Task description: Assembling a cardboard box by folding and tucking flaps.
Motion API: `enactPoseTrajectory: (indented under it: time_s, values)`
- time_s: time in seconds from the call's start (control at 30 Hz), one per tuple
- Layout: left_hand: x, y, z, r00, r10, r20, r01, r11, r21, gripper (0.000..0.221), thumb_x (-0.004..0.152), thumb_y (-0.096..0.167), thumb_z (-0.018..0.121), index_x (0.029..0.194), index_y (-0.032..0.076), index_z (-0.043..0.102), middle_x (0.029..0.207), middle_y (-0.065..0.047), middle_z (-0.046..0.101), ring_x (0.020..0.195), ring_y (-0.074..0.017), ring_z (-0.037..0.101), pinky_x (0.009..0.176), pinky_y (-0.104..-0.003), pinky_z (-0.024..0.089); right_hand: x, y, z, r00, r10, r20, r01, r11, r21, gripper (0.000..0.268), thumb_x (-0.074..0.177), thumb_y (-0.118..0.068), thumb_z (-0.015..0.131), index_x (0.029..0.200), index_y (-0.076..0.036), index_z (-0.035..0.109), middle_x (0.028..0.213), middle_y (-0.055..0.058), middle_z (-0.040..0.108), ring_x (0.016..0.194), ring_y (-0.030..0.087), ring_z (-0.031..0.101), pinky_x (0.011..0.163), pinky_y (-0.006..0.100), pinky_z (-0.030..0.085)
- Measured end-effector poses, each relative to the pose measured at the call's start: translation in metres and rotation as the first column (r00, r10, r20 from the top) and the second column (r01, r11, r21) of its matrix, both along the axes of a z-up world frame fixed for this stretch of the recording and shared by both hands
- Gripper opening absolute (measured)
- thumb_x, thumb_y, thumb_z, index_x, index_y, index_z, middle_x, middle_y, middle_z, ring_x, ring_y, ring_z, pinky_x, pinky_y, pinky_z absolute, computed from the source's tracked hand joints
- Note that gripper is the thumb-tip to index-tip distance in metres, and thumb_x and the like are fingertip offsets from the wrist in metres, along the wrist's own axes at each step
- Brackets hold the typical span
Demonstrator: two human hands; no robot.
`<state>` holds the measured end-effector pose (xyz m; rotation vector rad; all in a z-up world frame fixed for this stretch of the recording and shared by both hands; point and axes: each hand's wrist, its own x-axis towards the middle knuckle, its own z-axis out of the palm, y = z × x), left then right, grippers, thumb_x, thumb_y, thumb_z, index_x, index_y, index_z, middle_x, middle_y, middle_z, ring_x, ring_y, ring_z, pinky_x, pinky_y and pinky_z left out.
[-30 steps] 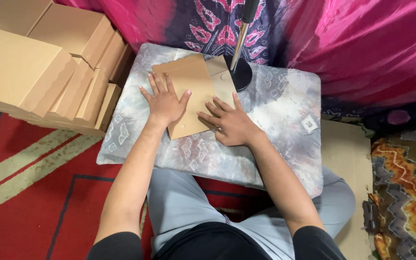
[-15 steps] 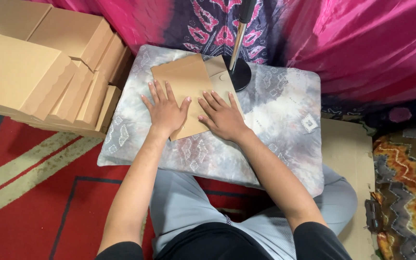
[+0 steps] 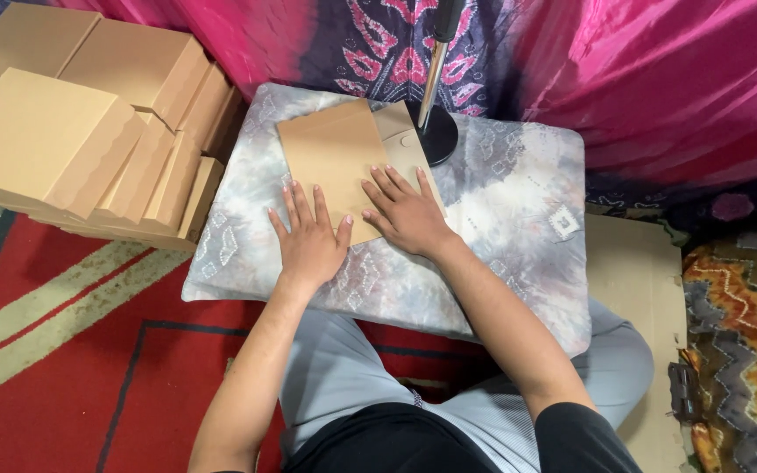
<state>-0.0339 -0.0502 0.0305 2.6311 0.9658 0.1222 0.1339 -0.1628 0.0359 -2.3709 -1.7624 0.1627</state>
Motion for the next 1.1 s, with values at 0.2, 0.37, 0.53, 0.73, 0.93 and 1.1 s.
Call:
enactPoseTrajectory:
  time_s: [0.2,0.37,0.53,0.73,0.93,1.1]
  values:
    - [-0.017,-0.021,-0.01,1.0,-0.01,0.001,0.01,0.999,0.049,0.081,0.106,0.056,0.033,0.16,-0.003,0.022,0.166,-0.035,0.007,0.157,-0.047,0.002,0.117,-0.074,-0.002,0.0,0.0,-0.001,1.0,0.003,-0.002,-0.003,1.0,-0.002,0.062,0.108,-0.061,0.026,0.159,-0.027,0.037,0.168,0.003,0.03,0.156,0.026,0.023,0.125,0.063,0.004]
    - [-0.029,-0.035,-0.004,1.0,-0.009,0.009,0.009,0.999,0.031,0.081,0.107,0.056,0.032,0.159,-0.005,0.023,0.167,-0.034,0.009,0.157,-0.0448,0.003,0.117,-0.074,-0.002,0.001,0.0,-0.002,1.0,0.007,-0.006,-0.007,1.0,-0.002,0.063,0.108,-0.062,0.026,0.159,-0.027,0.037,0.168,0.003,0.03,0.156,0.026,0.023,0.125,0.063,0.004]
    - [-0.038,-0.044,-0.004,1.0,-0.016,-0.021,0.017,1.0,0.023,0.08,0.108,0.056,0.029,0.159,-0.006,0.022,0.168,-0.032,0.01,0.158,-0.0423,0.005,0.116,-0.074,-0.001,0.0,0.0,-0.001,1.0,0.007,-0.011,-0.007,1.0,-0.008,0.063,0.108,-0.061,0.026,0.16,-0.027,0.036,0.168,0.004,0.03,0.156,0.026,0.022,0.125,0.063,0.004]
    - [-0.05,-0.057,-0.006,0.998,-0.016,-0.066,0.02,0.999,0.049,0.079,0.109,0.056,0.025,0.159,-0.006,0.023,0.168,-0.03,0.014,0.157,-0.0386,0.01,0.117,-0.073,-0.004,0.0,0.0,-0.002,1.0,0.003,0.001,-0.003,1.0,-0.014,0.062,0.109,-0.06,0.027,0.16,-0.027,0.036,0.169,0.003,0.029,0.157,0.025,0.022,0.125,0.063,0.004]
    - [-0.06,-0.062,0.003,1.0,-0.001,-0.025,0.002,1.0,0.016,0.083,0.107,0.061,0.029,0.157,-0.005,0.029,0.163,-0.033,0.025,0.155,-0.0411,0.019,0.117,-0.073,0.001,0.0,0.0,-0.002,1.0,-0.003,-0.003,0.003,1.0,-0.006,0.063,0.108,-0.062,0.026,0.16,-0.027,0.036,0.168,0.003,0.03,0.157,0.025,0.022,0.125,0.061,0.003]
    - [-0.063,-0.058,0.019,0.885,0.156,0.439,-0.039,0.964,-0.264,0.06,0.101,0.038,0.064,0.144,-0.001,0.051,0.146,-0.03,0.052,0.146,-0.0412,0.041,0.12,-0.068,0.008,0.0,-0.003,0.0,0.997,-0.034,-0.07,0.038,0.998,0.057,0.064,0.108,-0.06,0.031,0.161,-0.026,0.034,0.168,0.013,0.028,0.156,0.034,0.022,0.125,0.061,0.007]
